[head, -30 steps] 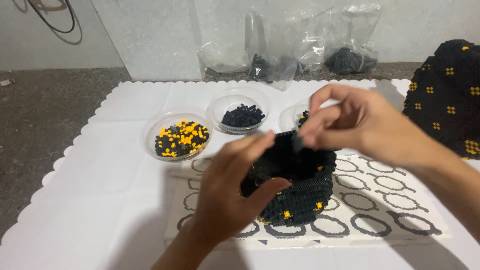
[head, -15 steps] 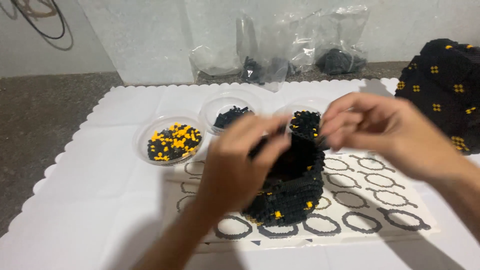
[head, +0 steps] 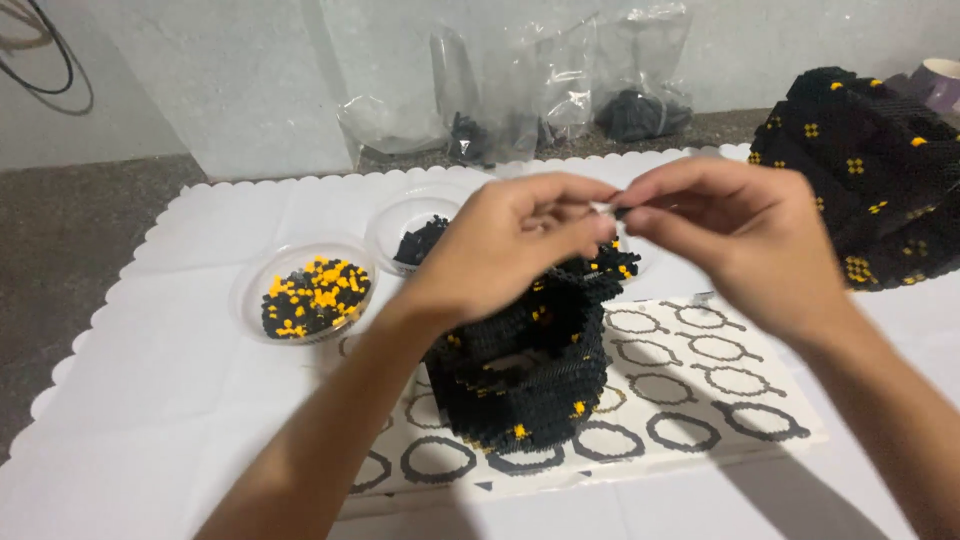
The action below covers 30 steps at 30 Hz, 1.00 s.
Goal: Assembling a 3D model by interlocking small plastic pieces and using a tool to secure the layers.
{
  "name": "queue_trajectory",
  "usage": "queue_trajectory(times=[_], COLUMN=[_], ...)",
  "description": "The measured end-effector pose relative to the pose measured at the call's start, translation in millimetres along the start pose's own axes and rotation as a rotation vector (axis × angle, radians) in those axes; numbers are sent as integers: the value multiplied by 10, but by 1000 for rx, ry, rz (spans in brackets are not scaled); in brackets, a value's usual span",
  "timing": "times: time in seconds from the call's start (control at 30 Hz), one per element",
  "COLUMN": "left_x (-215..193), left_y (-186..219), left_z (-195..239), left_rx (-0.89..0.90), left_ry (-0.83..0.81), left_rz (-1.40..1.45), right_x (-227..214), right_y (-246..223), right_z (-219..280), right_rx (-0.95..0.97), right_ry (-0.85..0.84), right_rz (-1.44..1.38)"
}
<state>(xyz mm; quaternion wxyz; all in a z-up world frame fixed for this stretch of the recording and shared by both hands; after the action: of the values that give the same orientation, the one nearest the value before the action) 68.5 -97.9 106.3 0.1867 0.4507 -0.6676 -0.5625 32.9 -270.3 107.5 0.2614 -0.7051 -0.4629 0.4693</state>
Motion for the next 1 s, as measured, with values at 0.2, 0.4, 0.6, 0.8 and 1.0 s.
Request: queue_trajectory(times=[0.2, 0.4, 0.6, 0.8, 1.0], left_x=[-52, -151, -253, -232, -145], left_y=[-54, -205, -243, -368, -394], left_z=[319, 524, 823, 1081, 1143], left_rx=[124, 367, 359, 335, 447], left_ry=[117, 241, 220, 308, 251], left_rz=[84, -151, -396, -337, -312], right_x=[356, 571, 700, 880, 867], right_y=[-90, -64, 188, 255, 283], right_z=[89, 228, 389, 532, 652], right_rx=[-363, -362, -194, -579, -640], right_ry=[-11, 21, -199, -217, -143], right_rz=[76, 191, 241, 426, 470])
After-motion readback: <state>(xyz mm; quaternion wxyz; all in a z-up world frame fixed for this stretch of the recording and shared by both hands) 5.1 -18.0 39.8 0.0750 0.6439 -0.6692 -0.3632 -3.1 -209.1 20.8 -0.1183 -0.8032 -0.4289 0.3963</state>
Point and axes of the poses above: each hand's wrist, its own z-axis away from the middle knuckle, its own x-axis out of the palm, y = z × x, the point moved 3 cm from there along -z, towards the middle knuckle, and after that the axes turned 5 degrees about z, right-handed, at the moved point
